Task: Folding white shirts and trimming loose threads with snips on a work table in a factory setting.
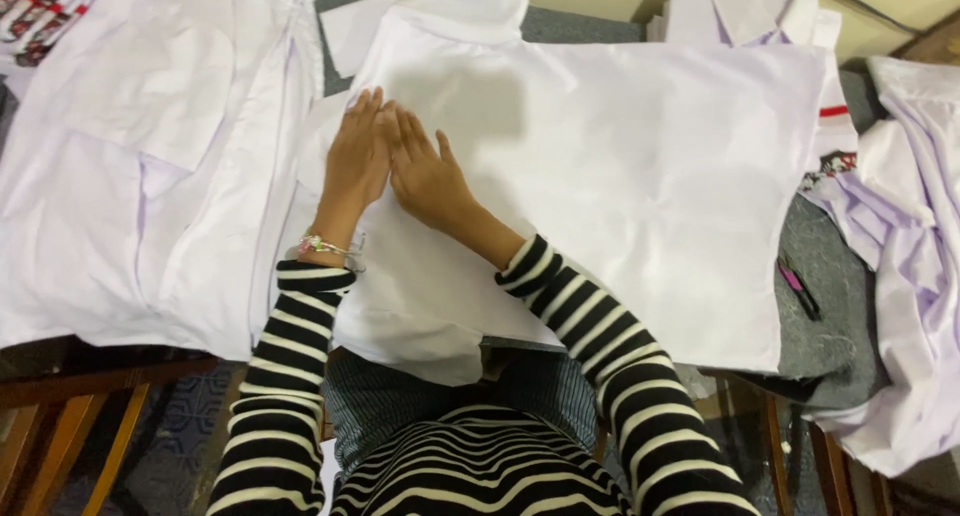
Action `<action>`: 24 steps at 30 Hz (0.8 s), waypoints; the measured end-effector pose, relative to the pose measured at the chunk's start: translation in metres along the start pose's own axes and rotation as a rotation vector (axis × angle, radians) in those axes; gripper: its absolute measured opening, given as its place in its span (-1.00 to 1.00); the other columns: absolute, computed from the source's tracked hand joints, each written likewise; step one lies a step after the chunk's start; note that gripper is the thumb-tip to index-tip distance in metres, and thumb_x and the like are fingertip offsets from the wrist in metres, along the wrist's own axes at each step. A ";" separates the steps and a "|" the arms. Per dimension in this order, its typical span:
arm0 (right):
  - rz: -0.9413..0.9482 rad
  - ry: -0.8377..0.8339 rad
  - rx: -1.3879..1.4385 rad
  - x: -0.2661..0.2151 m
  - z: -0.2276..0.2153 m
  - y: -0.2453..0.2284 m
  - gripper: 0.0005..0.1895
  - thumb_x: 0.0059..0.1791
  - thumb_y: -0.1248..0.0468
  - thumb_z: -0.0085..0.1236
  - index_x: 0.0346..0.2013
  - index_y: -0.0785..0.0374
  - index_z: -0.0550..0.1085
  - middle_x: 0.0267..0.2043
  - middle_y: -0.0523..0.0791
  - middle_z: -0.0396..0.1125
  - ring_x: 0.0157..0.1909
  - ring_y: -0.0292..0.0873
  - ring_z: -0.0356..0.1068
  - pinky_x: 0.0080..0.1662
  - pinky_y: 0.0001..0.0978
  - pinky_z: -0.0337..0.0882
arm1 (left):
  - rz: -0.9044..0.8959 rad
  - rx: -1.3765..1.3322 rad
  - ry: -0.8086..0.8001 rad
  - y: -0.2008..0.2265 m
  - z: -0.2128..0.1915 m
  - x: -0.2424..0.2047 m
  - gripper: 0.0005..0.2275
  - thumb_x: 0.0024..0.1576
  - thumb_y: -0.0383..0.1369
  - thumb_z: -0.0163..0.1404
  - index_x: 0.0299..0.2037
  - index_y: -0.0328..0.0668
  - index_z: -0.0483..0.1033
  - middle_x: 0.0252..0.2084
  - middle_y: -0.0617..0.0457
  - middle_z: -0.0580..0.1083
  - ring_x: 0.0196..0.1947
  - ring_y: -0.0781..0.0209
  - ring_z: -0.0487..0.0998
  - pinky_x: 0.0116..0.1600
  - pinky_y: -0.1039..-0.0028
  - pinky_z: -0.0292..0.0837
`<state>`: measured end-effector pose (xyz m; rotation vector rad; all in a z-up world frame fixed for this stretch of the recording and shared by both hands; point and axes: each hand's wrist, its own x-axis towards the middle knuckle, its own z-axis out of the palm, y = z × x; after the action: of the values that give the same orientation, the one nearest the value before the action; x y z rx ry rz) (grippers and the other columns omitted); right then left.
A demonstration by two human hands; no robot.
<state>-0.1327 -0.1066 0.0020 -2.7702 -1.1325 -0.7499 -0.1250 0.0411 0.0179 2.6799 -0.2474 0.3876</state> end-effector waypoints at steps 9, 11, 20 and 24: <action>0.110 -0.210 0.193 -0.017 0.011 0.029 -0.34 0.23 -0.13 -0.46 0.53 0.14 0.02 0.58 -0.08 -0.07 0.58 -0.14 -0.09 0.47 0.01 -0.06 | 0.026 0.027 0.033 -0.003 0.003 -0.001 -0.58 0.44 -0.25 -0.44 0.34 -0.34 0.31 0.43 -0.30 0.22 0.49 -0.13 0.09 0.51 0.17 -0.08; 0.115 -0.291 0.206 -0.027 -0.004 0.034 -0.37 0.23 -0.11 -0.51 0.54 0.10 0.00 0.60 -0.13 -0.11 0.60 -0.18 -0.15 0.48 -0.04 -0.16 | -0.016 -0.046 0.017 0.001 -0.003 -0.002 -0.50 0.45 -0.14 -0.54 0.35 -0.29 0.32 0.45 -0.25 0.20 0.50 -0.07 0.06 0.52 0.20 -0.14; 0.111 -0.455 0.234 -0.057 -0.037 0.063 -0.38 0.23 -0.12 -0.59 0.56 -0.03 -0.06 0.63 -0.22 -0.23 0.62 -0.22 -0.28 0.49 -0.10 -0.31 | -0.072 -0.089 -0.068 0.003 -0.007 0.000 -0.48 0.44 -0.10 -0.57 0.39 -0.26 0.27 0.51 -0.19 0.11 0.53 -0.01 -0.02 0.55 0.23 -0.23; 0.129 -0.504 0.180 -0.078 -0.053 0.083 -0.38 0.22 -0.12 -0.57 0.56 -0.07 -0.06 0.63 -0.25 -0.21 0.62 -0.23 -0.26 0.49 -0.12 -0.28 | -0.091 -0.128 -0.095 0.010 -0.017 -0.001 -0.48 0.44 -0.11 -0.56 0.39 -0.26 0.26 0.51 -0.19 0.10 0.54 0.00 -0.05 0.55 0.23 -0.26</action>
<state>-0.1466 -0.2294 0.0239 -2.9115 -1.0004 0.0737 -0.1319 0.0393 0.0368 2.5758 -0.1716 0.2093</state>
